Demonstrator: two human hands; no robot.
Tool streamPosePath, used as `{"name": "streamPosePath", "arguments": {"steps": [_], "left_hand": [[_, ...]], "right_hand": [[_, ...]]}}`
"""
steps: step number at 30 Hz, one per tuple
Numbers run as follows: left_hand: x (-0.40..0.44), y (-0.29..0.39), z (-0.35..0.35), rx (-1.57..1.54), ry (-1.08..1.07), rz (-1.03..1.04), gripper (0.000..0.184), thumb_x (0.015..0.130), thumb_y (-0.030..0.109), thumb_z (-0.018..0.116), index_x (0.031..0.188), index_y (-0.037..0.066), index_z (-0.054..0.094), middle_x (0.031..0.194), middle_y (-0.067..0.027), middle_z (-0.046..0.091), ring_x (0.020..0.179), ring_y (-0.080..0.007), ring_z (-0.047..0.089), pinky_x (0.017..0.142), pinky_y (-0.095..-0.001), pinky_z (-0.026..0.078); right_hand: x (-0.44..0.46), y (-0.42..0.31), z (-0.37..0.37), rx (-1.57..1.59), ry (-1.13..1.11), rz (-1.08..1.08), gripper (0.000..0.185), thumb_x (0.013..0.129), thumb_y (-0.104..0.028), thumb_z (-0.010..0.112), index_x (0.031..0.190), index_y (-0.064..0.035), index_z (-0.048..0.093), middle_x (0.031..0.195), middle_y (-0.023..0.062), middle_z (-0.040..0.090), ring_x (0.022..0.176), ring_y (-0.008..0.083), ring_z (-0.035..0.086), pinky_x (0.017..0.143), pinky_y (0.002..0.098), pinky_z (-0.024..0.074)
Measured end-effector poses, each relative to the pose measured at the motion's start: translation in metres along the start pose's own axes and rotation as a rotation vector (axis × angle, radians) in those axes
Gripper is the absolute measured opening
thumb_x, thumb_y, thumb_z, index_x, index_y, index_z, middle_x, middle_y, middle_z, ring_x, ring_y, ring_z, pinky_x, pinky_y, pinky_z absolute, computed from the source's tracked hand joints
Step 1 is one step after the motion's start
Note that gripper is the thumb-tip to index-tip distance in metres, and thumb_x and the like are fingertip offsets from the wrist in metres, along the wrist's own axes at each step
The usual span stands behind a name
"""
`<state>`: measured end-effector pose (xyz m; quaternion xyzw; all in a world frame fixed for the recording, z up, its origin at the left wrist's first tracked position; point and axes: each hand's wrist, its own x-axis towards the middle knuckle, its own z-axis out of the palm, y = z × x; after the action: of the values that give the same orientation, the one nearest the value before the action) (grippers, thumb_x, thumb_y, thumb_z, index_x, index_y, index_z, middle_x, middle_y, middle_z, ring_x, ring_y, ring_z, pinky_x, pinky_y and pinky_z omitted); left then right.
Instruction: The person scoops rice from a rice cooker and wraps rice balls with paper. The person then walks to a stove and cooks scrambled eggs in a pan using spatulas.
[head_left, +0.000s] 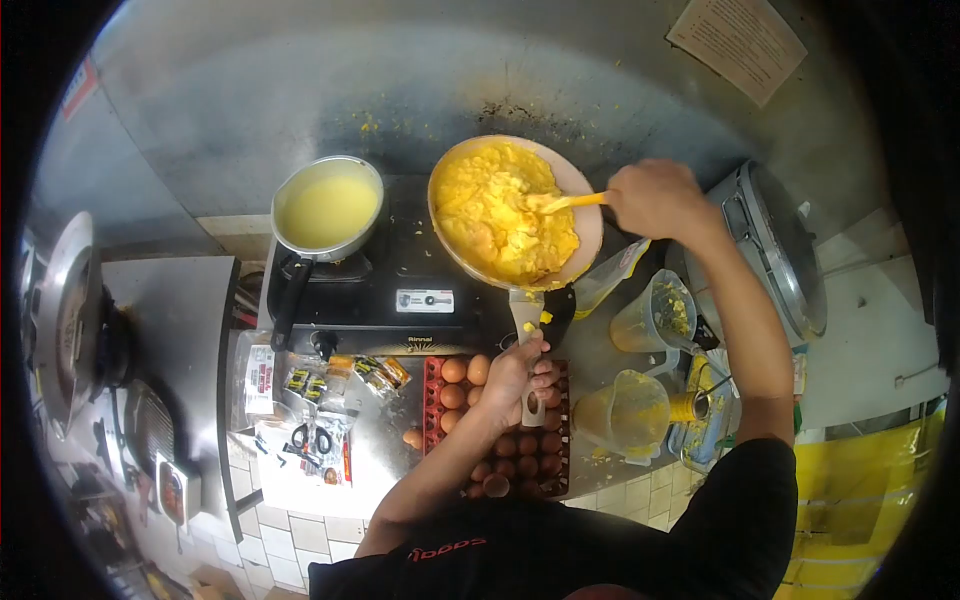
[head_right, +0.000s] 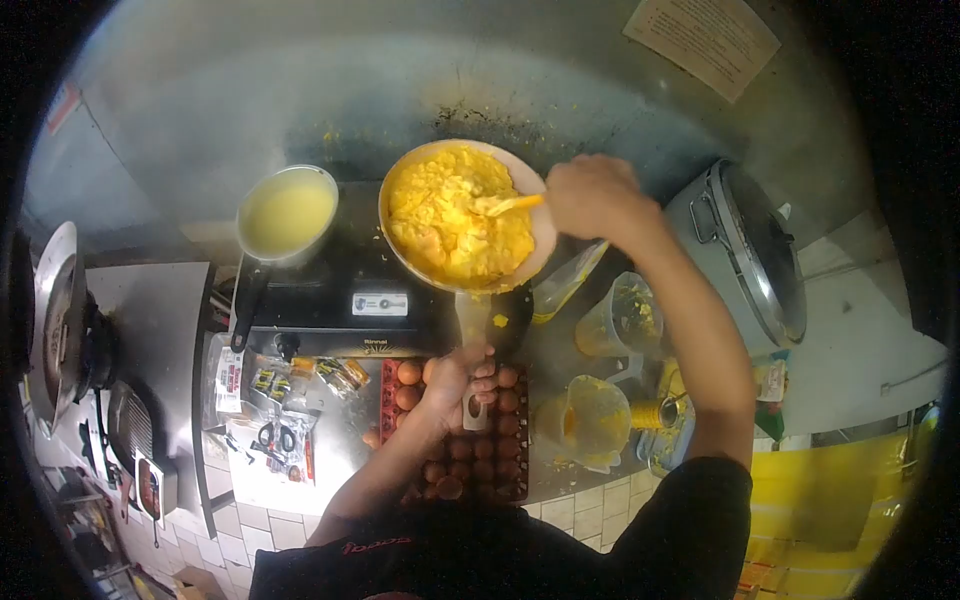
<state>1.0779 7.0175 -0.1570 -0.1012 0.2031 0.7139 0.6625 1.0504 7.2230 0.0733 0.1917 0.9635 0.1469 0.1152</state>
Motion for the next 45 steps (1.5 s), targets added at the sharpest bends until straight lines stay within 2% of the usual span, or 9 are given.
{"name": "streamPosePath", "arguments": {"steps": [8,12,16,20,26,29,38,40,45], "left_hand": [[-0.006,0.003,0.008,0.013,0.047,-0.005,0.024,0.098,0.032,0.055,0.098,0.012,0.042,0.067,0.0002,0.037,0.053,-0.0100,0.035,0.045,-0.0258,0.031],[-0.012,0.007,0.014,0.088,0.058,0.012,0.018,0.097,0.027,0.054,0.095,0.012,0.044,0.067,-0.0004,0.039,0.054,-0.0113,0.037,0.047,-0.0266,0.032],[-0.014,0.011,0.013,0.131,0.057,0.027,0.019,0.097,0.026,0.054,0.094,0.010,0.045,0.068,-0.0010,0.040,0.054,-0.0118,0.038,0.047,-0.0272,0.033],[-0.010,0.011,0.008,0.145,0.050,0.044,0.018,0.097,0.025,0.054,0.094,0.010,0.045,0.068,-0.0009,0.040,0.054,-0.0114,0.038,0.046,-0.0269,0.034],[-0.015,0.009,0.017,0.178,0.141,0.071,0.016,0.097,0.024,0.054,0.094,0.010,0.046,0.068,-0.0003,0.040,0.053,-0.0104,0.037,0.045,-0.0248,0.032],[-0.021,0.011,0.022,0.108,0.110,0.049,0.014,0.096,0.023,0.053,0.096,0.010,0.046,0.068,0.0001,0.040,0.053,-0.0098,0.036,0.044,-0.0249,0.031],[-0.015,0.009,0.017,0.076,0.084,0.021,0.021,0.097,0.029,0.055,0.096,0.013,0.042,0.064,0.0001,0.037,0.050,-0.0095,0.034,0.043,-0.0250,0.031],[-0.017,0.010,0.018,0.057,0.094,0.005,0.016,0.096,0.025,0.054,0.095,0.013,0.044,0.066,0.0006,0.038,0.051,-0.0098,0.034,0.044,-0.0255,0.030],[-0.018,0.009,0.020,0.096,0.129,0.008,0.015,0.097,0.025,0.053,0.093,0.012,0.046,0.066,0.0008,0.038,0.051,-0.0101,0.034,0.045,-0.0257,0.030]], "right_hand": [[0.071,0.034,0.104,0.250,0.064,0.300,0.034,0.092,-0.032,0.049,0.105,-0.0078,0.069,0.107,0.0176,0.067,0.099,0.0385,0.063,0.085,0.0482,0.0499],[0.129,0.041,0.148,0.405,0.293,0.029,0.030,0.093,-0.035,0.049,0.102,-0.0148,0.070,0.104,0.0151,0.068,0.095,0.0355,0.065,0.081,0.0450,0.0501],[0.178,0.058,0.139,0.669,0.075,-0.288,0.029,0.092,-0.032,0.060,0.108,-0.0111,0.071,0.084,0.0104,0.070,0.078,0.0198,0.064,0.073,0.0343,0.0479],[0.190,0.031,0.077,0.441,-0.311,-0.368,0.035,0.090,-0.037,0.061,0.111,-0.0100,0.070,0.075,0.0040,0.065,0.072,0.0139,0.058,0.069,0.0328,0.0467],[0.148,0.007,0.007,0.102,-0.457,-0.493,0.034,0.090,-0.036,0.059,0.109,-0.0092,0.070,0.079,0.0085,0.068,0.075,0.0201,0.062,0.069,0.0355,0.0472],[0.113,0.027,-0.012,0.049,-0.262,-0.537,0.031,0.091,-0.031,0.056,0.105,-0.0074,0.069,0.086,0.0143,0.069,0.078,0.0273,0.064,0.071,0.0385,0.0477],[0.127,0.077,0.103,0.321,-0.031,-0.049,0.028,0.083,-0.023,0.053,0.097,-0.0063,0.071,0.098,0.0176,0.068,0.092,0.0345,0.065,0.080,0.0411,0.0502],[0.165,0.076,0.157,0.442,0.007,-0.122,0.029,0.087,-0.029,0.056,0.093,-0.0035,0.070,0.076,0.0155,0.067,0.065,0.0241,0.060,0.063,0.0396,0.0458],[0.151,0.036,0.110,0.635,-0.374,-0.204,0.028,0.089,-0.031,0.057,0.087,-0.0058,0.069,0.059,0.0046,0.055,0.049,0.0134,0.046,0.049,0.0314,0.0370]]}}
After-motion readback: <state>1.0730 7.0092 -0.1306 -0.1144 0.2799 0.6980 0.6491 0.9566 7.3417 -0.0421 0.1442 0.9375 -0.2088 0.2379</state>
